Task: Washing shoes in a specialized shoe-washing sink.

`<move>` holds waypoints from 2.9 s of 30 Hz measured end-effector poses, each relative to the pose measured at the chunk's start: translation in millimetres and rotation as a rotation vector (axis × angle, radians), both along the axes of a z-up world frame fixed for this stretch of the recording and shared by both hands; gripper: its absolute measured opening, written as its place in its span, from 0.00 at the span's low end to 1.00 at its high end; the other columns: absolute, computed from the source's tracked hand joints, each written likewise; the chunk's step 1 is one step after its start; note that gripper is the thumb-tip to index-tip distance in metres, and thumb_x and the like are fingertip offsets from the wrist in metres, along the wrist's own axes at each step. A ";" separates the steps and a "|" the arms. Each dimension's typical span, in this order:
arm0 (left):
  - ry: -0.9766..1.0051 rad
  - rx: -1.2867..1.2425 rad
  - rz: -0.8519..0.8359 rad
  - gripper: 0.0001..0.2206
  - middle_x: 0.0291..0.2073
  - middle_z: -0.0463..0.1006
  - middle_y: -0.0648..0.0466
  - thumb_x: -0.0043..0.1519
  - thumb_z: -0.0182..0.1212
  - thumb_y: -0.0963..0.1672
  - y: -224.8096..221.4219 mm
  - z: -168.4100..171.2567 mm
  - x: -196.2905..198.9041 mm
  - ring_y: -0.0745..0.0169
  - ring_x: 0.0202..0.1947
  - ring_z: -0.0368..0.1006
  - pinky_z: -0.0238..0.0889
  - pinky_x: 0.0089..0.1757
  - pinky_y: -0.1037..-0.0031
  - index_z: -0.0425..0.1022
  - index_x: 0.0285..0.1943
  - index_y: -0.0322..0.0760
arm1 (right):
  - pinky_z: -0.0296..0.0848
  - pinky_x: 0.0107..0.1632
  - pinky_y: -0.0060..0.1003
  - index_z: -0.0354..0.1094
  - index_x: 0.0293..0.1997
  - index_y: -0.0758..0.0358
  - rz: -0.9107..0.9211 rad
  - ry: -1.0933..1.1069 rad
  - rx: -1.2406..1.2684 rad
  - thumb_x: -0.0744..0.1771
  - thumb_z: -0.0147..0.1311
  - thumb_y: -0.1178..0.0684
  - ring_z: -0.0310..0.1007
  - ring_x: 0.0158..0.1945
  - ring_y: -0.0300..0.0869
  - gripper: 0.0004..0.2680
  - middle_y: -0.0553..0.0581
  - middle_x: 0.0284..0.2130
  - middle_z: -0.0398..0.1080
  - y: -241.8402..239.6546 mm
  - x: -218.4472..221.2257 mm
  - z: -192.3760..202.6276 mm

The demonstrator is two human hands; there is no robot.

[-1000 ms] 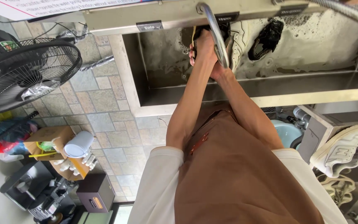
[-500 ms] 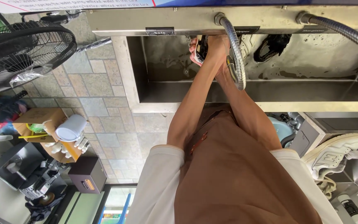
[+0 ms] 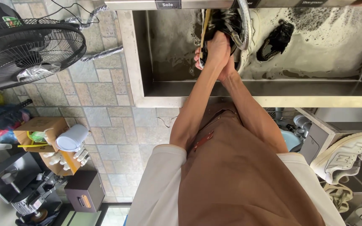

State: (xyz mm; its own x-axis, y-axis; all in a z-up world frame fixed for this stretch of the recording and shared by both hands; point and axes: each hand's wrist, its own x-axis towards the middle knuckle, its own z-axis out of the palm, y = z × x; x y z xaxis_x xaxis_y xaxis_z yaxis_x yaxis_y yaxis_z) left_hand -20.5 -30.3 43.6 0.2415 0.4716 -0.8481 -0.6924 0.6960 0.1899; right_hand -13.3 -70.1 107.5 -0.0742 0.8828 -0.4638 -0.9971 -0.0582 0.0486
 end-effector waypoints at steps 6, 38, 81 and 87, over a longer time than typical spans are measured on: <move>0.135 0.137 -0.348 0.12 0.31 0.65 0.60 0.63 0.51 0.46 -0.9 -33.0 -2.5 0.72 0.33 0.57 0.58 0.31 0.79 0.71 0.37 0.30 | 0.71 0.52 0.52 0.61 0.57 0.70 0.012 -0.027 -0.055 0.67 0.45 0.28 0.70 0.48 0.59 0.28 0.71 0.49 0.69 -4.5 -5.3 -2.0; -0.669 0.168 -0.219 0.11 0.52 0.76 0.40 0.76 0.41 0.37 -21.4 -71.8 -39.7 0.50 0.54 0.73 0.69 0.59 0.61 0.69 0.57 0.20 | 0.65 0.25 0.34 0.75 0.48 0.54 0.301 -0.598 -0.523 0.66 0.33 0.19 0.67 0.30 0.35 0.30 0.47 0.36 0.74 -47.7 66.5 -64.8; -0.240 0.435 -0.713 0.40 0.55 0.73 0.42 0.61 0.68 0.57 11.0 6.4 -86.8 0.51 0.53 0.73 0.73 0.49 0.61 0.57 0.74 0.29 | 0.70 0.48 0.51 0.66 0.51 0.75 0.809 -2.053 -0.187 0.70 0.47 0.65 0.69 0.44 0.63 0.06 0.76 0.40 0.69 -88.7 13.5 26.1; -0.278 0.372 -0.763 0.43 0.60 0.72 0.43 0.57 0.71 0.56 13.6 6.1 -101.4 0.52 0.59 0.71 0.70 0.56 0.62 0.55 0.75 0.32 | 0.73 0.52 0.50 0.67 0.58 0.72 0.599 -1.915 -0.193 0.66 0.44 0.67 0.73 0.52 0.63 0.14 0.74 0.47 0.73 -49.7 2.6 -18.4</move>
State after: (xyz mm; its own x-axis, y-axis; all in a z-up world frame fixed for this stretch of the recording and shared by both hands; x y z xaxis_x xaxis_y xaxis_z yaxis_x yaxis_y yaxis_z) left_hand -121.9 -16.7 49.7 0.7762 0.3309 -0.5367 -0.1200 0.9132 0.3894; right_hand -10.7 -119.8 89.1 0.3256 0.8776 -0.3519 0.3804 -0.4623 -0.8010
